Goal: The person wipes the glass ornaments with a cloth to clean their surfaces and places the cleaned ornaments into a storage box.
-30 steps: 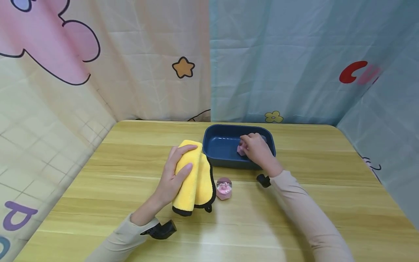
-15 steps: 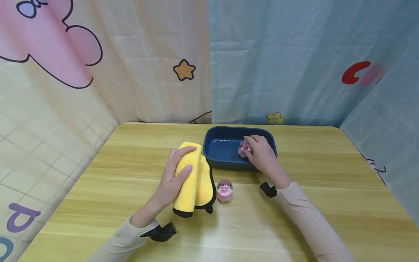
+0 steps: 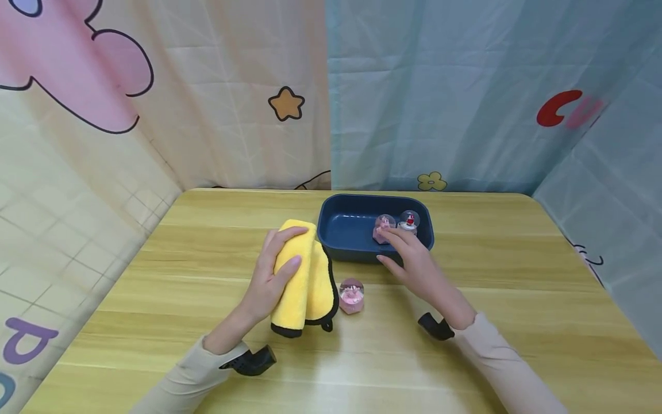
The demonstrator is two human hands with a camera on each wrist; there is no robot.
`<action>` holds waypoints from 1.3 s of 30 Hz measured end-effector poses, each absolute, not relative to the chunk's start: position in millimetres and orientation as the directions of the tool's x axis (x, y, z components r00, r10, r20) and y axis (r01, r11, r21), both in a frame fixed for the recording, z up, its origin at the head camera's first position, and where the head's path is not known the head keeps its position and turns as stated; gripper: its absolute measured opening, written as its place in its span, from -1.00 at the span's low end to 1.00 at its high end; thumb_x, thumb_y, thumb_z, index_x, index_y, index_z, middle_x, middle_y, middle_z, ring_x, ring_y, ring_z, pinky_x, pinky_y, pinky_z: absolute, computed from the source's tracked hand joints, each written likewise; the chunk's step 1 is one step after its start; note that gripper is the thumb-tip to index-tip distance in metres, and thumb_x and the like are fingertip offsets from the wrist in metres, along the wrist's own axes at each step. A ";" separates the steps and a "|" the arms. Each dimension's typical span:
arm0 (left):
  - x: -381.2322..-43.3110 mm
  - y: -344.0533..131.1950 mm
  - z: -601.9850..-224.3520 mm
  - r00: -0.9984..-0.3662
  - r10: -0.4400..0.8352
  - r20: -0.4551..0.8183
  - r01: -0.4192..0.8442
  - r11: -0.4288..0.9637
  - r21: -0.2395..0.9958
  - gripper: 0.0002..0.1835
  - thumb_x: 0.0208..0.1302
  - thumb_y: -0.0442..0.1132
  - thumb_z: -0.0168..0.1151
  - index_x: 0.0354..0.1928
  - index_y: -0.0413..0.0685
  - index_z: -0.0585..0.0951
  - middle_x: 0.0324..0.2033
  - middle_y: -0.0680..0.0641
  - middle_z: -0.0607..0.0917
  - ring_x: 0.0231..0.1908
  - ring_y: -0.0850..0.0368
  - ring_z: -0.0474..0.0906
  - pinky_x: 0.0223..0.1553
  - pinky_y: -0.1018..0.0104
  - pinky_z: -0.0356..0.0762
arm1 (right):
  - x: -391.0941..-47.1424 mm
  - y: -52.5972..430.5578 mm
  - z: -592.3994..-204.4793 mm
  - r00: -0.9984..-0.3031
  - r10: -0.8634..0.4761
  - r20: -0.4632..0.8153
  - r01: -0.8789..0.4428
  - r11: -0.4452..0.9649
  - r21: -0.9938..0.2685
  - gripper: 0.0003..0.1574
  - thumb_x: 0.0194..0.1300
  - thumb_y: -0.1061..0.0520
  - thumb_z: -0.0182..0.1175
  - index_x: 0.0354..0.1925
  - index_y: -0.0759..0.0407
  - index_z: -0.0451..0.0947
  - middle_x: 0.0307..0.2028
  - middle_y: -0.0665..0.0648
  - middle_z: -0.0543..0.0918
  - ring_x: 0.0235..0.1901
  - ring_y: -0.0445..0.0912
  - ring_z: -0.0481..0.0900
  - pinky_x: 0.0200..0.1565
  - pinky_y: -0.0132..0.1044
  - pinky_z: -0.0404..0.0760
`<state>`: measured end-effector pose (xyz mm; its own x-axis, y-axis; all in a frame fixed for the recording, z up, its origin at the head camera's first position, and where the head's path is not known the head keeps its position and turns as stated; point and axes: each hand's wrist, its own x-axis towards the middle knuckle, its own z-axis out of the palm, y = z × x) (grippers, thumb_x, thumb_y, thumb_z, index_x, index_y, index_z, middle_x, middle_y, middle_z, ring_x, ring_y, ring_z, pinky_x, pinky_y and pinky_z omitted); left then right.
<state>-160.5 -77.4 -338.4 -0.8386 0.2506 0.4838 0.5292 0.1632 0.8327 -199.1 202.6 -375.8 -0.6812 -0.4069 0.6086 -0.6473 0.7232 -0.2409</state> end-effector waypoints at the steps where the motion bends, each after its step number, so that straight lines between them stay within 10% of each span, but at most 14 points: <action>1: -160.6 -77.4 -338.5 -0.840 0.250 0.482 0.528 0.166 0.833 -0.57 0.26 -0.24 0.03 0.19 0.12 0.42 -0.07 -0.18 0.33 -0.28 0.07 0.42 -0.36 0.38 0.51 | -197.0 201.9 -376.2 -0.686 -0.409 0.602 -0.646 0.723 -0.245 -0.27 -0.04 0.28 0.40 0.16 0.22 0.45 0.09 0.24 0.56 0.12 0.12 0.48 0.28 -0.59 0.22; 8: -160.5 -78.2 -338.4 -0.839 0.254 0.482 0.528 0.164 0.833 -0.57 0.27 -0.23 0.03 0.20 0.13 0.41 -0.06 -0.17 0.33 -0.27 0.06 0.42 -0.35 0.37 0.51 | -183.0 196.5 -377.9 -0.724 -0.414 0.552 -0.624 0.734 -0.268 -0.32 0.01 0.24 0.37 0.15 0.19 0.46 0.06 0.21 0.58 0.07 0.06 0.52 0.02 -0.06 0.53; 16: -160.4 -78.1 -336.9 -0.840 0.266 0.473 0.522 0.159 0.838 -0.57 0.27 -0.23 0.02 0.20 0.12 0.41 -0.06 -0.17 0.32 -0.28 0.06 0.42 -0.35 0.37 0.51 | -174.6 192.1 -383.6 -0.733 -0.420 0.535 -0.628 0.719 -0.296 -0.30 -0.02 0.25 0.39 0.14 0.21 0.46 0.06 0.19 0.58 0.06 0.05 0.54 0.15 -0.53 0.43; 23: -159.9 -77.7 -337.3 -0.844 0.265 0.466 0.516 0.163 0.841 -0.57 0.26 -0.23 0.02 0.19 0.12 0.41 -0.07 -0.17 0.32 -0.27 0.06 0.42 -0.35 0.38 0.51 | -166.1 188.3 -385.6 -0.765 -0.440 0.470 -0.618 0.708 -0.343 -0.34 0.05 0.24 0.35 0.15 0.21 0.44 0.08 0.19 0.57 0.07 0.07 0.54 0.00 0.01 0.57; 39: -158.5 -77.9 -336.1 -0.845 0.266 0.464 0.514 0.166 0.841 -0.57 0.26 -0.24 0.04 0.20 0.13 0.41 -0.06 -0.17 0.32 -0.24 0.06 0.41 -0.33 0.37 0.51 | -159.6 178.4 -399.7 -0.795 -0.541 0.274 -0.594 0.603 -0.533 -0.34 0.14 0.18 0.29 0.20 0.27 0.37 0.11 0.21 0.56 -0.01 0.03 0.59 -0.06 -0.10 0.62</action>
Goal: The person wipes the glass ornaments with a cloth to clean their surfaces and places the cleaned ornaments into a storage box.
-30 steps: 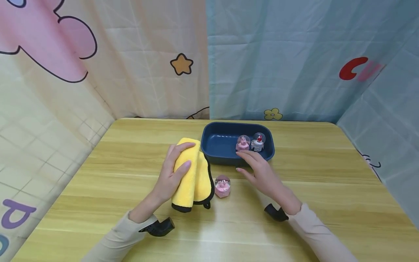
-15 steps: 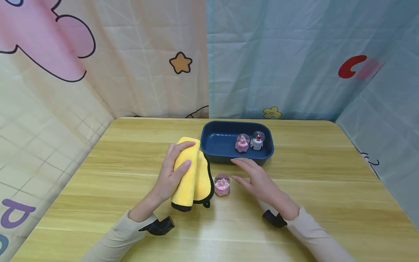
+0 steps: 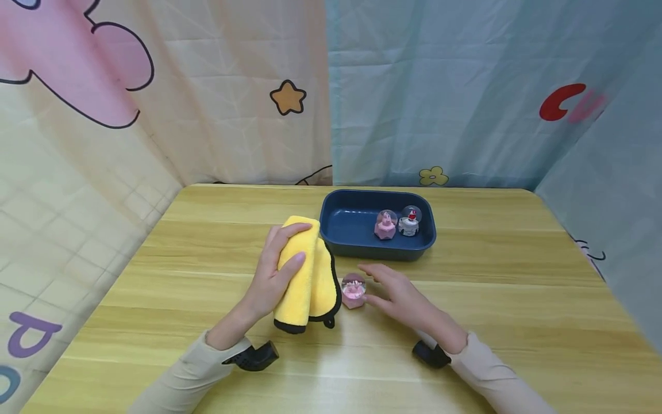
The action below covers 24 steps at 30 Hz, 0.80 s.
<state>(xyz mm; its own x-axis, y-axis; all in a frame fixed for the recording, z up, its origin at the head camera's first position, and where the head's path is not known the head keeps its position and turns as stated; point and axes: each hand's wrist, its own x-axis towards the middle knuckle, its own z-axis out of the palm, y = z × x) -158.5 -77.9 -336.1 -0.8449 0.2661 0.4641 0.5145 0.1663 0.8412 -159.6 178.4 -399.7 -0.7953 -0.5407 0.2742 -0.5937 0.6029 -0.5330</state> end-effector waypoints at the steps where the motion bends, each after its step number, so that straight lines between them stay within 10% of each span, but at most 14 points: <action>1: -158.2 -77.3 -336.1 -0.846 0.266 0.463 0.513 0.165 0.843 -0.56 0.26 -0.24 0.04 0.20 0.13 0.41 -0.06 -0.17 0.32 -0.23 0.06 0.41 -0.33 0.37 0.50 | -159.7 177.6 -400.3 -0.792 -0.547 0.271 -0.595 0.594 -0.541 -0.33 0.12 0.17 0.31 0.20 0.26 0.38 0.10 0.19 0.57 0.00 0.01 0.58 -0.05 -0.12 0.62; 24: -159.6 -75.9 -338.0 -0.828 0.277 0.487 0.551 0.241 0.799 -0.54 0.23 -0.21 0.10 0.20 0.19 0.41 0.04 -0.16 0.29 -0.24 0.08 0.44 -0.32 0.36 0.53 | -163.1 167.1 -395.7 -0.857 -0.485 0.175 -0.384 0.375 -0.844 -0.46 0.18 0.21 0.26 0.09 0.28 0.31 0.02 0.30 0.54 -0.08 -0.24 0.57 -0.14 -0.37 0.65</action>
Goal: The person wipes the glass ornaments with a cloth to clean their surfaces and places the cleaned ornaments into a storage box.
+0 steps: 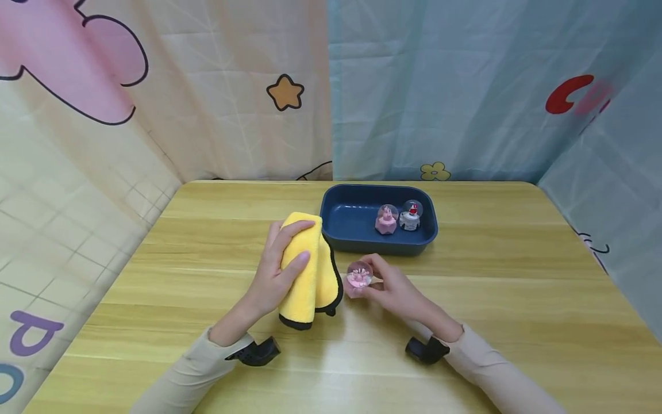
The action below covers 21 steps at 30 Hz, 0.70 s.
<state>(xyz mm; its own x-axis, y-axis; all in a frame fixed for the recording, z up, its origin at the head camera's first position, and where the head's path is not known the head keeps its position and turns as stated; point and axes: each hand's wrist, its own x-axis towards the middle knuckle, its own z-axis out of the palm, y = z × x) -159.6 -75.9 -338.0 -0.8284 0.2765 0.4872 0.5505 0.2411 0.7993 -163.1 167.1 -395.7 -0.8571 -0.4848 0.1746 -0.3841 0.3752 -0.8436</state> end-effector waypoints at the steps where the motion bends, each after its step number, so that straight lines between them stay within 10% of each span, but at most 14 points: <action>1: -160.1 -75.7 -338.6 -0.826 0.278 0.491 0.556 0.253 0.792 -0.54 0.23 -0.21 0.11 0.19 0.19 0.41 0.05 -0.16 0.29 -0.23 0.08 0.45 -0.32 0.35 0.53 | -162.8 167.3 -394.0 -0.852 -0.485 0.197 -0.385 0.327 -0.863 -0.47 0.18 0.25 0.24 0.08 0.30 0.29 0.03 0.32 0.52 -0.06 -0.29 0.56 -0.14 -0.40 0.65; 9: -161.2 -74.0 -342.0 -0.814 0.306 0.494 0.571 0.264 0.778 -0.56 0.24 -0.22 0.11 0.19 0.18 0.45 0.10 -0.18 0.27 -0.25 0.09 0.50 -0.32 0.37 0.56 | -158.9 162.5 -381.4 -0.788 -0.487 0.376 -0.433 0.005 -0.901 -0.50 0.19 0.47 0.10 0.08 0.48 0.17 0.02 -0.10 0.52 -0.08 -0.31 0.55 -0.15 -0.47 0.62; 21: -160.6 -71.3 -343.7 -0.808 0.355 0.471 0.575 0.300 0.761 -0.53 0.24 -0.14 0.09 0.23 0.24 0.41 0.14 -0.15 0.25 -0.17 0.10 0.44 -0.29 0.35 0.51 | -148.7 146.8 -361.2 -0.789 -0.449 0.418 -0.548 0.207 -0.811 -0.40 0.01 0.37 0.34 0.05 0.15 0.43 -0.05 0.07 0.57 -0.09 -0.23 0.56 -0.15 -0.41 0.64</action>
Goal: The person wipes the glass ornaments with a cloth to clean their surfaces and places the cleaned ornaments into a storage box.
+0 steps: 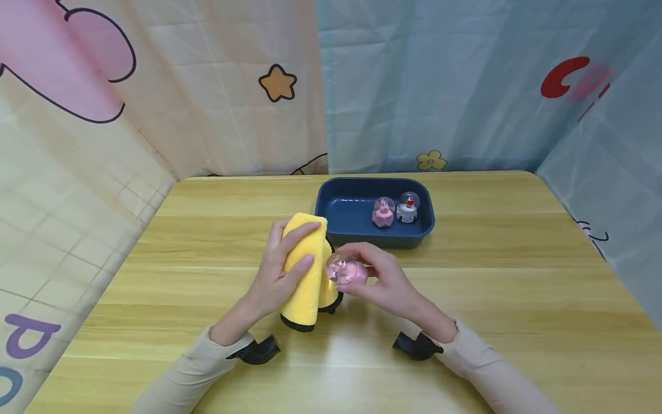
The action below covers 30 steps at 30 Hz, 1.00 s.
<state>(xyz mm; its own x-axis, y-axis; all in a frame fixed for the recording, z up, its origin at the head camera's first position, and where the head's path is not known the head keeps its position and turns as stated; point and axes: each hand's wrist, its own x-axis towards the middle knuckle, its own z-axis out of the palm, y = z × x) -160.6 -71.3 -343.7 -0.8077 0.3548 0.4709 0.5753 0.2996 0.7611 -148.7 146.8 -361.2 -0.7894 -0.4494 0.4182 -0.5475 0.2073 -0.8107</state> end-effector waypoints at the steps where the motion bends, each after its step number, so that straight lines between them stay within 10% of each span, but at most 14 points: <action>1: -160.2 -71.1 -343.7 -0.806 0.360 0.470 0.577 0.301 0.760 -0.52 0.24 -0.13 0.09 0.23 0.24 0.41 0.14 -0.15 0.25 -0.16 0.10 0.43 -0.29 0.35 0.51 | -148.1 145.1 -359.6 -0.785 -0.446 0.431 -0.563 0.222 -0.796 -0.39 -0.01 0.36 0.36 0.05 0.15 0.44 -0.06 0.08 0.58 -0.11 -0.24 0.55 -0.16 -0.42 0.64; 15: -155.7 -66.1 -346.2 -0.809 0.378 0.450 0.571 0.328 0.753 -0.50 0.23 -0.04 0.06 0.25 0.28 0.38 0.15 -0.15 0.24 -0.13 0.10 0.43 -0.27 0.35 0.48 | -137.5 121.9 -349.2 -0.773 -0.362 0.522 -0.626 0.573 -0.529 -0.39 -0.12 0.17 0.49 -0.03 0.15 0.53 -0.16 0.05 0.59 -0.21 -0.21 0.50 -0.24 -0.44 0.61; 30: -157.3 -69.4 -345.5 -0.831 0.305 0.465 0.552 0.349 0.758 -0.49 0.20 -0.07 0.08 0.24 0.28 0.37 0.16 -0.15 0.21 -0.13 0.08 0.42 -0.28 0.35 0.51 | -133.3 125.4 -339.8 -0.844 -0.351 0.404 -0.523 0.379 -0.763 -0.30 -0.06 0.29 0.42 0.10 0.32 0.45 -0.04 0.19 0.61 -0.16 -0.18 0.55 -0.19 -0.49 0.63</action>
